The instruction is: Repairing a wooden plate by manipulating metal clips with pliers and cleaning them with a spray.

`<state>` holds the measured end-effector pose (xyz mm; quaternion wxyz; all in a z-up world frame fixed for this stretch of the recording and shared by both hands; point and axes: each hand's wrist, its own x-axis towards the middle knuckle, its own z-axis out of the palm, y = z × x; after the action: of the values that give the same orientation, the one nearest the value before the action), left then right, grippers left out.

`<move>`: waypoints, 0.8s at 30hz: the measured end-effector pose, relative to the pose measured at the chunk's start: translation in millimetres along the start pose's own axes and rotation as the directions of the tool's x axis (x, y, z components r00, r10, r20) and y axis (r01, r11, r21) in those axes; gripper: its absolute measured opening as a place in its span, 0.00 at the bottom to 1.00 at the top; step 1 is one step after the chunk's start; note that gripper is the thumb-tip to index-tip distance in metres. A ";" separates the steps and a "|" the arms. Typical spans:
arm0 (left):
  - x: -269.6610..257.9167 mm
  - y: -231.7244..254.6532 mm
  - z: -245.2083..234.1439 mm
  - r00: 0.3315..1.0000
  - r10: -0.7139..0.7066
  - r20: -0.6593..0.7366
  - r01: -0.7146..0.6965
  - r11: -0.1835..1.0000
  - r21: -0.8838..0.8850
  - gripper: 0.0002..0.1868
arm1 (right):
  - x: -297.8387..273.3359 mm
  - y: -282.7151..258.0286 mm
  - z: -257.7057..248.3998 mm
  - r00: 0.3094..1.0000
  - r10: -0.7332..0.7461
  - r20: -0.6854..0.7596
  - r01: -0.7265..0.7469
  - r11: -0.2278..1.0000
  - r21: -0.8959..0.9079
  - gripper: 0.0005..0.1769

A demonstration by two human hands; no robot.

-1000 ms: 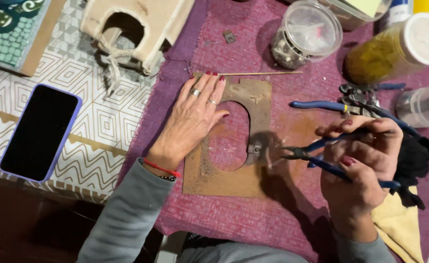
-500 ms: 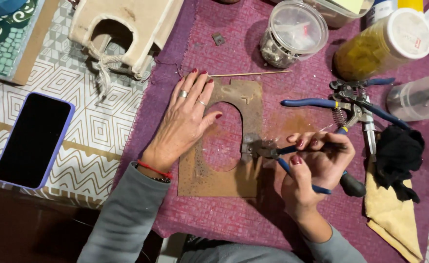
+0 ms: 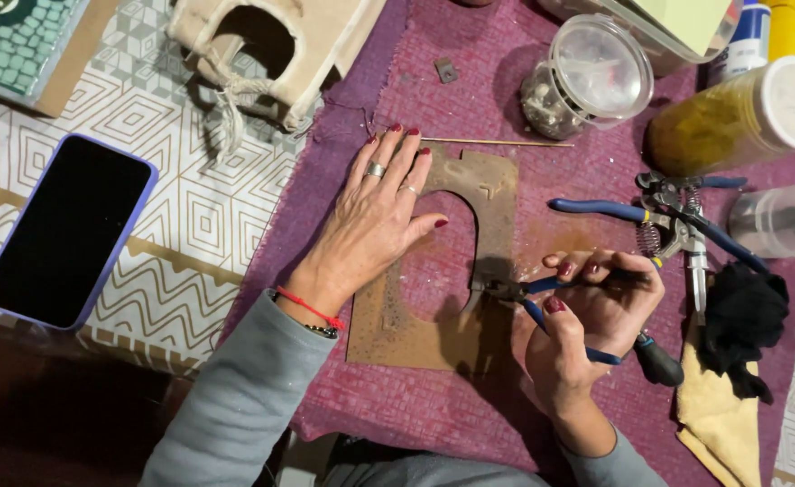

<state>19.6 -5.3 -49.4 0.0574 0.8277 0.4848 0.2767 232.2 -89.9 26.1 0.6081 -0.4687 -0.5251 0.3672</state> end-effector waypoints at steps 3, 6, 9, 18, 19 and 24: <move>-0.2 0.0 -0.8 1.000 0.002 -0.011 -0.001 1.000 0.012 0.40 | -0.7 1.2 2.7 1.000 -0.026 0.013 0.026 0.999 -0.021 0.30; 0.6 -0.2 -1.5 1.000 -0.005 -0.016 0.005 1.000 0.004 0.40 | -0.7 0.8 11.9 0.999 -0.046 -0.018 0.046 0.999 -0.019 0.28; 1.7 0.2 -0.1 1.000 -0.026 -0.007 0.026 1.000 -0.006 0.40 | -1.5 7.5 16.3 0.993 -0.091 -0.069 0.093 0.996 0.016 0.29; 0.5 0.5 2.0 0.998 -0.017 -0.066 0.017 1.000 -0.008 0.41 | 1.1 -1.5 39.5 0.994 -0.070 -0.088 0.059 0.991 -0.116 0.24; 1.8 -0.4 3.4 0.997 -0.019 -0.071 0.018 1.000 -0.006 0.41 | 2.4 -1.2 38.1 0.994 -0.073 -0.085 0.063 0.991 -0.116 0.24; -1.2 -4.3 15.5 0.998 -0.032 -0.056 0.029 0.998 -0.062 0.43 | 6.1 1.8 35.1 0.987 -0.161 -0.012 0.157 0.973 -0.169 0.19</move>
<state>23.8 -1.4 -64.5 0.0732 0.8098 0.4902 0.3139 198.8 -77.2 26.5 0.6005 -0.4793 -0.5822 0.2660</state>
